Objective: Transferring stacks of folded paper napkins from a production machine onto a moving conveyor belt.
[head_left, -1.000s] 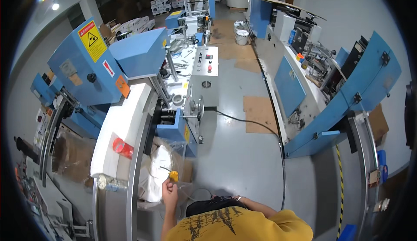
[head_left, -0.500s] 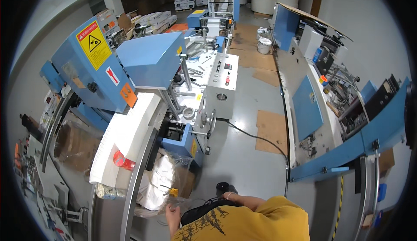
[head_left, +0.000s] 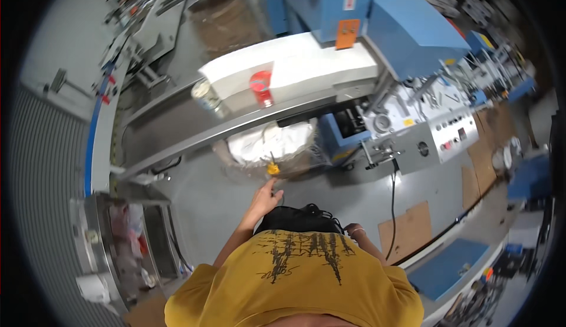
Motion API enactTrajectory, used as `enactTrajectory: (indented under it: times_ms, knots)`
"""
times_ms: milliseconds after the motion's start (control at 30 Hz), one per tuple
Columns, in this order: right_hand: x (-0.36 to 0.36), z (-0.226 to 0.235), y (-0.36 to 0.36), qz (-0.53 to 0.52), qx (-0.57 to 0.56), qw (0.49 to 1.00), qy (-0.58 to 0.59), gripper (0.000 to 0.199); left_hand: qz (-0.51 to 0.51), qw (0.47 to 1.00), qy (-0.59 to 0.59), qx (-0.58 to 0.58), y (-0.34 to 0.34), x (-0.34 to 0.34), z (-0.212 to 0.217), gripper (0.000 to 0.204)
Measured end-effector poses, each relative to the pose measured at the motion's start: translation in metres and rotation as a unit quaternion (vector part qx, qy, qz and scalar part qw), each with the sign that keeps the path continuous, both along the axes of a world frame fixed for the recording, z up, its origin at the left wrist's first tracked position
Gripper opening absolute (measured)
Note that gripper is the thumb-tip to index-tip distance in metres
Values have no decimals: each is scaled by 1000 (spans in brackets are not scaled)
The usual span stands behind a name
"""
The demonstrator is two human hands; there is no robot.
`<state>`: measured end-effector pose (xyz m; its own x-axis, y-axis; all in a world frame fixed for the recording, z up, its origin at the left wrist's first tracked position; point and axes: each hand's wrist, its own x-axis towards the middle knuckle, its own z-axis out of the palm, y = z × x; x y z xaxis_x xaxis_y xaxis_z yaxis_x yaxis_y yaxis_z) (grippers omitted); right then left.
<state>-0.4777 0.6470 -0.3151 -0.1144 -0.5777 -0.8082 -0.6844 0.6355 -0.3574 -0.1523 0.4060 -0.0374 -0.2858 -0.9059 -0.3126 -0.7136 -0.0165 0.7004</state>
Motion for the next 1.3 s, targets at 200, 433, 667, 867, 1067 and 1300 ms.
enactTrajectory:
  times_ms: [200,433,667,867,1067,1300]
  knots:
    - [6,-4,-85,465,-33,879,103,16,155,987,42,-21,24,40,2,36]
    - [94,145,-224,337,-4,936,-104,35,246,963,74,-86,6,75,26,22]
    - [172,338,-322,228,-319,905,-164,27,224,918,76,-318,-94,135,59,15]
    - [230,381,-409,141,-580,800,53,19,135,879,10,-458,-206,170,68,17]
    - [250,321,-531,31,-393,879,267,57,93,924,30,-370,-240,198,8,19]
    - [249,374,-521,-19,-344,891,295,57,82,965,49,-244,-231,195,30,20]
